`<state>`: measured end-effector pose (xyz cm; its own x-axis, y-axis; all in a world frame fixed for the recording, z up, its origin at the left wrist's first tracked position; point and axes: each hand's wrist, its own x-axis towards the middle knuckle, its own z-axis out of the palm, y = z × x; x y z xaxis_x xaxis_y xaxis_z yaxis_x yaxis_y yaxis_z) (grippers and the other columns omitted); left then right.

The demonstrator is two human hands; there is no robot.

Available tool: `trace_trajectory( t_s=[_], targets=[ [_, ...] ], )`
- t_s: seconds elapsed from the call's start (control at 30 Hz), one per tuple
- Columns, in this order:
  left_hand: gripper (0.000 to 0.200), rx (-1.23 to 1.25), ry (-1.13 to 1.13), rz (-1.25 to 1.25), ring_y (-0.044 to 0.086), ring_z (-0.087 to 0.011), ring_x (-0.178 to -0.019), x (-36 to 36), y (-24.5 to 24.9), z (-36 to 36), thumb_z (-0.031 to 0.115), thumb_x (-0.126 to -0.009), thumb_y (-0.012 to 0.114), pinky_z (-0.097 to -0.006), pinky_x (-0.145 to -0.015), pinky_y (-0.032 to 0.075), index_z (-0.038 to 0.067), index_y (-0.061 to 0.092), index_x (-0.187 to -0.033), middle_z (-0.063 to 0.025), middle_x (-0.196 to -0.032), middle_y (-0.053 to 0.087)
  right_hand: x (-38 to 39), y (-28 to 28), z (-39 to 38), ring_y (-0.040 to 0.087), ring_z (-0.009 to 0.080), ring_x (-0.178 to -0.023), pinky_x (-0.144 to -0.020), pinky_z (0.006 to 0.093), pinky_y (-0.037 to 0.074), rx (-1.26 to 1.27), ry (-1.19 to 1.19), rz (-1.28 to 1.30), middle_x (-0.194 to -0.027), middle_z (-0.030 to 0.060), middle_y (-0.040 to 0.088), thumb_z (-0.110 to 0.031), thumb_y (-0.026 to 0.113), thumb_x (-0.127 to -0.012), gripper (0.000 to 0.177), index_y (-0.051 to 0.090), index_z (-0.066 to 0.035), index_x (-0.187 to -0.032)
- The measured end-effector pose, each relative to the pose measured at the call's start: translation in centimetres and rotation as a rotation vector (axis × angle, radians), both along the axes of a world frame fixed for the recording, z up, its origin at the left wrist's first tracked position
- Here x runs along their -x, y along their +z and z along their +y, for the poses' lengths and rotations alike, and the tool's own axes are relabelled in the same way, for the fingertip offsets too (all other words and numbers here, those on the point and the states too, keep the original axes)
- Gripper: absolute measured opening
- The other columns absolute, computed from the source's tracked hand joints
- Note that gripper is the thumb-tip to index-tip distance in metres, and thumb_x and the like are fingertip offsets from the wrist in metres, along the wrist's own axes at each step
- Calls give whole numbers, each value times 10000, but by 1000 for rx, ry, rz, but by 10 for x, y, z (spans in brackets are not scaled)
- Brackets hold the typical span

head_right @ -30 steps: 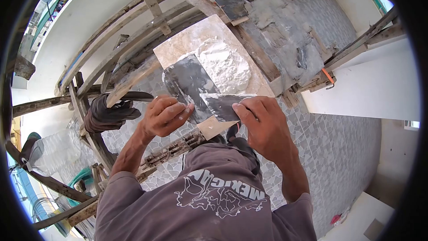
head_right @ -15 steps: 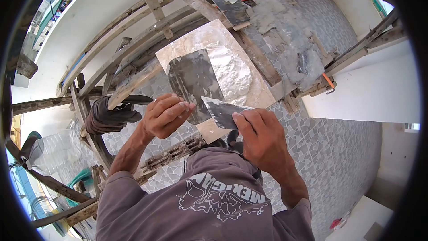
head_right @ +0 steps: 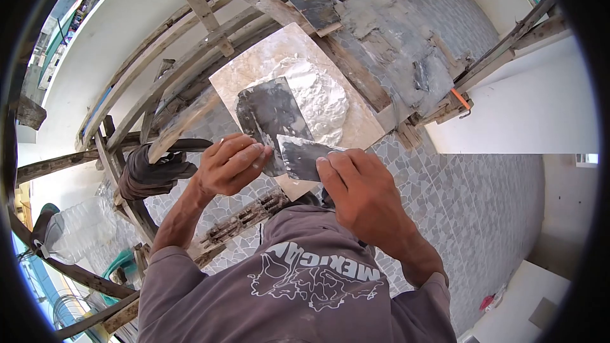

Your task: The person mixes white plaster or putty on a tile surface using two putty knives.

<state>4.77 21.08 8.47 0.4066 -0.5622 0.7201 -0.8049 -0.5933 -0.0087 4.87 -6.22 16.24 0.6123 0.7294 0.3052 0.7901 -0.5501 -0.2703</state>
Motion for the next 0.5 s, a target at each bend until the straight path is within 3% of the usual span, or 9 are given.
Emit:
trace_trajectory(
  t_s=[0.37,0.47,0.5],
  targets=[
    [170,-77,1,132,604,-196,-921,-1,-10,-2,53,-693,752,-309,-764,540,56,683,-849,-35,-942,572,-62,-54,9,599,316,-984,-804,417,485,111,-28,89,-1021,159,634,66,584,-747,315,616,37,-1059],
    [220,4,42,240,606,-212,-935,-1,-15,2,16,-710,736,-336,-767,535,57,677,-918,-46,-981,596,-86,-75,-8,594,294,-951,-792,377,490,-33,-102,62,-992,127,632,20,604,-753,267,628,-5,-1017],
    [236,68,73,291,608,-218,-937,-2,-18,4,4,-715,729,-346,-768,533,56,670,-938,-50,-995,603,-86,-73,-11,629,254,-853,-743,386,506,-132,-171,102,-924,131,639,-3,604,-839,173,629,25,-1008]
  ],
)
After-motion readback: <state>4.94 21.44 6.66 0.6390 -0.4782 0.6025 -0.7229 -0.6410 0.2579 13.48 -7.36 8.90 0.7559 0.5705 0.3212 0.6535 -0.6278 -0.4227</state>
